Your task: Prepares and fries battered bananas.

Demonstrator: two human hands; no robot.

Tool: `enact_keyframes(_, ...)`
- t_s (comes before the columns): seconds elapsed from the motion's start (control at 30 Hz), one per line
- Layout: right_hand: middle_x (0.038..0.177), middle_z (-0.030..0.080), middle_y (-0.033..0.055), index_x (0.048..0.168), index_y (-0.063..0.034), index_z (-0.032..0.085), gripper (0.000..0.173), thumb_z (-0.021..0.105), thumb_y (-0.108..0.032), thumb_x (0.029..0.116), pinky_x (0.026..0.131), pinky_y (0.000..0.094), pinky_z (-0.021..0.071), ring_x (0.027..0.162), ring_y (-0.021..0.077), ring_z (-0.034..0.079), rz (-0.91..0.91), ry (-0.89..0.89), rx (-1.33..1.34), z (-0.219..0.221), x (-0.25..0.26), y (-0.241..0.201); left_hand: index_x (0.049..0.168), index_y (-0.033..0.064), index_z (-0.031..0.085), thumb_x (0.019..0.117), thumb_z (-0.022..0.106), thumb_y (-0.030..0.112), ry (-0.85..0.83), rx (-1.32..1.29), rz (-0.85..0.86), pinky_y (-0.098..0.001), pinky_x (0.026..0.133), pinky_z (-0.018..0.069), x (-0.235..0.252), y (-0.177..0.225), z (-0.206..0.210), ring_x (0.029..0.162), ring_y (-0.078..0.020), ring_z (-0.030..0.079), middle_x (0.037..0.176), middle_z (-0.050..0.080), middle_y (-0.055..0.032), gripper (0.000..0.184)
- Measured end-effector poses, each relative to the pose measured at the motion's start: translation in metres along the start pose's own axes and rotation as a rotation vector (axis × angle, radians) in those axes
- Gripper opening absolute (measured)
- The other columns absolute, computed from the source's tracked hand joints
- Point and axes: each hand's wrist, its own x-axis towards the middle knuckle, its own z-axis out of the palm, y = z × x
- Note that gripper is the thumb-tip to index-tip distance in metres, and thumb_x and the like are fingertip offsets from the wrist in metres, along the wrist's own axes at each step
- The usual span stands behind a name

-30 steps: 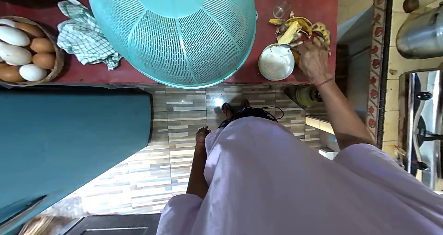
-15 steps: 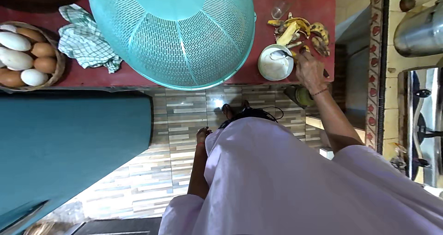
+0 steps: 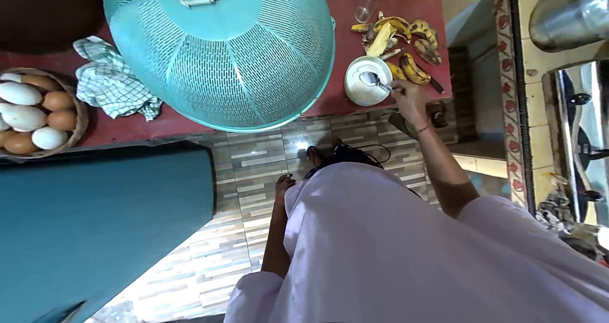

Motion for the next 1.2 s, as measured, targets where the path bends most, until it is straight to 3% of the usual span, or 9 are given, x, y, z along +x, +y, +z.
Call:
enact_keyframes(0.13,0.106,0.072,0.0207,0.120,0.0002,0.069,0.024,0.058,-0.011,0.1015,0.088,0.0528,0.0583,0.093,0.0330,0.072,0.038,-0.024,0.094,0.010,-0.002,0.013,0.136,-0.0047,0.052,0.1125,0.034,0.018,-0.121,0.034,0.048,-0.0320,0.080,0.0535,-0.001,0.040,0.014,0.089,-0.0184,0.065,0.115,0.063,-0.0213,0.037)
enact_keyframes(0.2,0.108,0.072,0.0212,0.118,0.0005,0.070,0.025,0.057,-0.016,0.1042,0.091,0.0532,0.0572,0.096,0.0335,0.072,0.036,-0.027,0.084,0.009,-0.002,0.016,0.136,-0.0005,0.054,0.1127,0.035,0.023,-0.163,0.069,0.086,-0.0353,0.081,0.0520,-0.007,0.060,0.024,0.090,-0.0193,0.064,0.112,0.066,-0.0180,0.039)
enact_keyframes(0.37,0.109,0.073,0.0211,0.116,-0.0015,0.073,0.029,0.053,-0.021,0.1062,0.095,0.0590,0.0519,0.104,0.0376,0.070,0.076,-0.003,0.020,-0.008,-0.002,0.016,0.140,0.0078,0.054,0.1119,0.031,0.040,-0.331,0.225,0.264,-0.0418,0.089,0.0510,-0.033,0.112,0.055,0.103,-0.0219,0.064,0.123,0.066,-0.0149,0.049)
enact_keyframes(0.47,0.114,0.071,0.0210,0.121,0.0005,0.069,0.032,0.052,-0.022,0.1074,0.098,0.0538,0.0533,0.105,0.0334,0.070,0.042,-0.041,0.137,-0.014,0.010,0.028,0.144,0.0063,0.050,0.1126,0.026,0.040,-0.382,0.263,0.320,-0.0429,0.093,0.0495,-0.066,0.156,0.086,0.109,-0.0236,0.063,0.128,0.064,-0.0164,0.052)
enact_keyframes(0.57,0.122,0.069,0.0202,0.136,-0.0028,0.061,0.037,0.054,-0.025,0.1074,0.099,0.0496,0.0552,0.108,0.0308,0.070,0.034,-0.133,0.175,-0.013,0.030,0.036,0.147,0.0027,0.045,0.1125,0.021,0.039,-0.412,0.222,0.438,-0.0434,0.093,0.0520,-0.048,0.172,0.125,0.108,-0.0252,0.065,0.127,0.064,-0.0195,0.056)
enact_keyframes(0.73,0.145,0.058,0.0192,0.154,-0.0130,0.047,0.052,0.055,-0.034,0.1070,0.108,0.0593,0.0463,0.129,0.0357,0.059,0.096,-0.379,0.217,-0.008,0.063,0.048,0.158,0.0095,0.031,0.1113,0.016,0.046,-0.395,0.095,0.494,-0.0470,0.093,0.0540,-0.046,0.200,0.177,0.115,-0.0297,0.063,0.139,0.057,-0.0200,0.061)
enact_keyframes(0.93,0.140,0.060,0.0184,0.158,-0.0193,0.040,0.054,0.054,-0.030,0.1071,0.086,0.0490,0.0607,0.106,0.0299,0.070,0.191,-0.587,0.530,-0.004,0.079,0.054,0.159,0.0122,0.026,0.1101,0.010,0.050,-0.294,-0.092,0.464,-0.0439,0.090,0.0568,-0.047,0.216,0.218,0.110,-0.0258,0.066,0.137,0.058,-0.0189,0.064)
enact_keyframes(1.1,0.137,0.061,0.0190,0.154,-0.0108,0.044,0.049,0.052,-0.022,0.1066,0.087,0.0435,0.0603,0.106,0.0262,0.070,0.144,-0.694,0.584,0.001,0.096,0.059,0.157,0.0074,0.028,0.1093,0.007,0.053,-0.235,-0.253,0.383,-0.0417,0.087,0.0579,-0.050,0.226,0.243,0.104,-0.0246,0.068,0.132,0.060,-0.0202,0.069)
enact_keyframes(1.2,0.136,0.060,0.0206,0.151,-0.0068,0.046,0.049,0.052,-0.014,0.1028,0.088,0.0420,0.0607,0.107,0.0267,0.070,0.132,-0.731,0.646,-0.002,0.098,0.058,0.158,0.0073,0.027,0.1082,0.009,0.057,-0.195,-0.344,0.370,-0.0430,0.090,0.0572,-0.047,0.225,0.254,0.108,-0.0263,0.066,0.137,0.057,-0.0212,0.072)
